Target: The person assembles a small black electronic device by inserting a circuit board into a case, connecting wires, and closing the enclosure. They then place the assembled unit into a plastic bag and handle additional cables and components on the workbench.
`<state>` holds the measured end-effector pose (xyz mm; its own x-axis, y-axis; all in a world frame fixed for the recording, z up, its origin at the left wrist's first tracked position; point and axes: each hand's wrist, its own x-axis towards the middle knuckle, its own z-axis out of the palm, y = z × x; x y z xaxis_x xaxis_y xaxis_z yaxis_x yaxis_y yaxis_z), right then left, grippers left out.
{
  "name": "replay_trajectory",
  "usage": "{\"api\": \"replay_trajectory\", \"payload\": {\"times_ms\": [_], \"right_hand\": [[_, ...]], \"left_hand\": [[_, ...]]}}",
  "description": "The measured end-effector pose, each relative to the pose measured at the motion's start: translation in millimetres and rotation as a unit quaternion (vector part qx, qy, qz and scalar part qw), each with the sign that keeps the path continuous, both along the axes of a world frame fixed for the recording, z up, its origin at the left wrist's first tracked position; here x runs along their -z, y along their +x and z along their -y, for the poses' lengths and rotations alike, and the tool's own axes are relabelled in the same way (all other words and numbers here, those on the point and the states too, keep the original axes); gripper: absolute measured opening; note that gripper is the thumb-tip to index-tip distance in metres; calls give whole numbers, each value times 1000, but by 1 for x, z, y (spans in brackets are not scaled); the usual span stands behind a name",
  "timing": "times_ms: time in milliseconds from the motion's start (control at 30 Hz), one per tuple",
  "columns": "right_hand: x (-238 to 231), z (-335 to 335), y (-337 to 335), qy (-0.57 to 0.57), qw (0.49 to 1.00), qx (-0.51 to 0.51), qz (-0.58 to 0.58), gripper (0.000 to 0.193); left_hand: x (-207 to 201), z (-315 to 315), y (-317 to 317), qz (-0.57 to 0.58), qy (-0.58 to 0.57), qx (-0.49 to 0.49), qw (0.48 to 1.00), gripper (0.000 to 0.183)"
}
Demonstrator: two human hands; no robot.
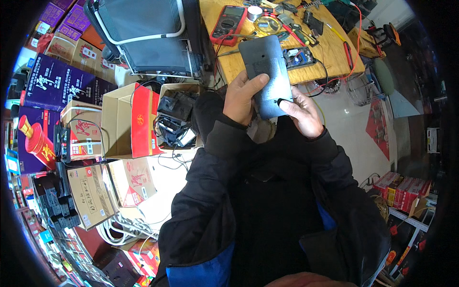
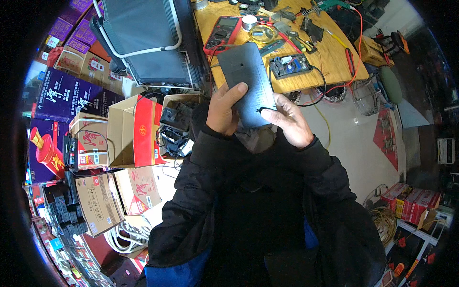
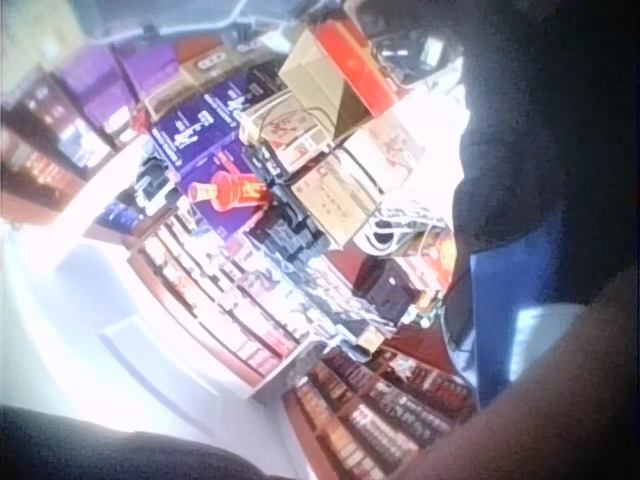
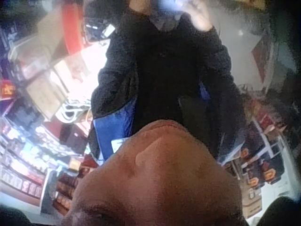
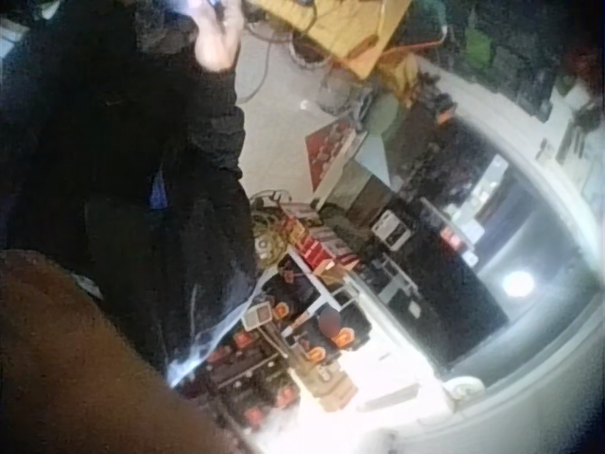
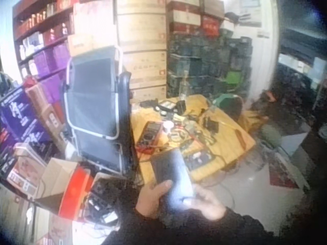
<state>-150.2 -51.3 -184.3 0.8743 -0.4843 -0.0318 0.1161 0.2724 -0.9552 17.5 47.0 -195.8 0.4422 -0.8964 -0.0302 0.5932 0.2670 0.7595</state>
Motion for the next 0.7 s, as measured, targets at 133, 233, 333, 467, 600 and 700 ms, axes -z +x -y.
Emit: {"api": "replay_trajectory", "payload": {"times_ms": [133, 233, 333, 467, 600, 700], "right_hand": [[-3, -15, 1, -39, 999, 30, 9, 62], [-2, -22, 8, -98, 992, 84, 0, 65], [1, -19, 9, -92, 991, 87, -38, 60], [10, -13, 5, 73, 997, 39, 6, 48], [23, -17, 5, 285, 954, -45, 79, 54], [32, -25, 8, 421, 894, -97, 117, 60]], "left_hand": [[7, 3, -1, -94, -17, -21, 995, 46], [15, 4, -2, -138, -38, -18, 990, 45], [22, 2, -5, -95, -39, -53, 993, 45], [24, -8, -6, -54, -76, -39, 995, 60], [23, -16, -6, -156, -110, 2, 982, 75], [24, -11, -6, -178, -141, 24, 973, 76]]}}
